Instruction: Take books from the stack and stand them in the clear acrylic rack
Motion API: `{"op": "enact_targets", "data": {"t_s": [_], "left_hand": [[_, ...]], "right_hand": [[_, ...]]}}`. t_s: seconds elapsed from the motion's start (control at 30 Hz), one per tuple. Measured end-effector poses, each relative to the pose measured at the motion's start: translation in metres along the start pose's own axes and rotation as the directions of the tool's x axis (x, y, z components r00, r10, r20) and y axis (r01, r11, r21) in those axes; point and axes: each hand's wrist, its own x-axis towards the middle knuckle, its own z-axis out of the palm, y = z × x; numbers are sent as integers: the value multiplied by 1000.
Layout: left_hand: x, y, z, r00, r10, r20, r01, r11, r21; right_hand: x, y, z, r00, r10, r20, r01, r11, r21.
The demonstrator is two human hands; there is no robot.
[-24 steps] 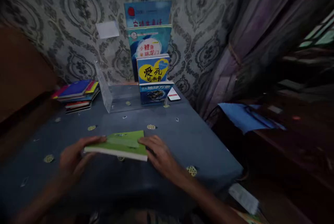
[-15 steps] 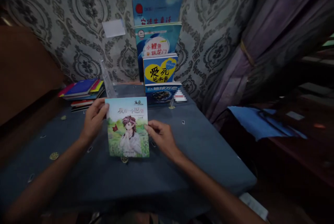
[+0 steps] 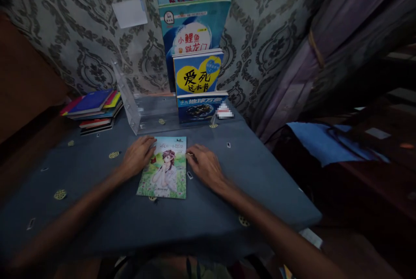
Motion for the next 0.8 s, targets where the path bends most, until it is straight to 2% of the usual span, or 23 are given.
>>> {"op": "enact_targets", "data": {"t_s": [0.07,0.13,0.23,0.3,0.4,0.57,0.7,0.8], "left_hand": [[-6,7,5,999,38,32,-40,996,74],[-9,9,12,998,57,37,-61,991,121],[-8,8,20,997,77,29,-81,985,153],[-5,5,22,996,81,23,-83,984,156],[-1,0,21,997,76,20,-78,987,138],[1,-5,26,996,89,28,-93,984,149],[2,-13,32,991,126,52,-133,979,153],[12,-22,27,964,228,135,-248,957,150]], "right_hand": [[1,-1,6,984,-177,8,177,984,-6],[3,-4,13,948,-310,71,310,951,11],[11,-6,21,903,-394,171,393,919,40],[18,-2,25,900,-386,204,387,921,34],[31,14,27,926,-310,218,318,948,-5],[43,42,29,973,-184,141,185,983,7],[44,43,23,979,-190,70,184,979,84],[45,37,15,990,-134,32,128,982,140]]}}
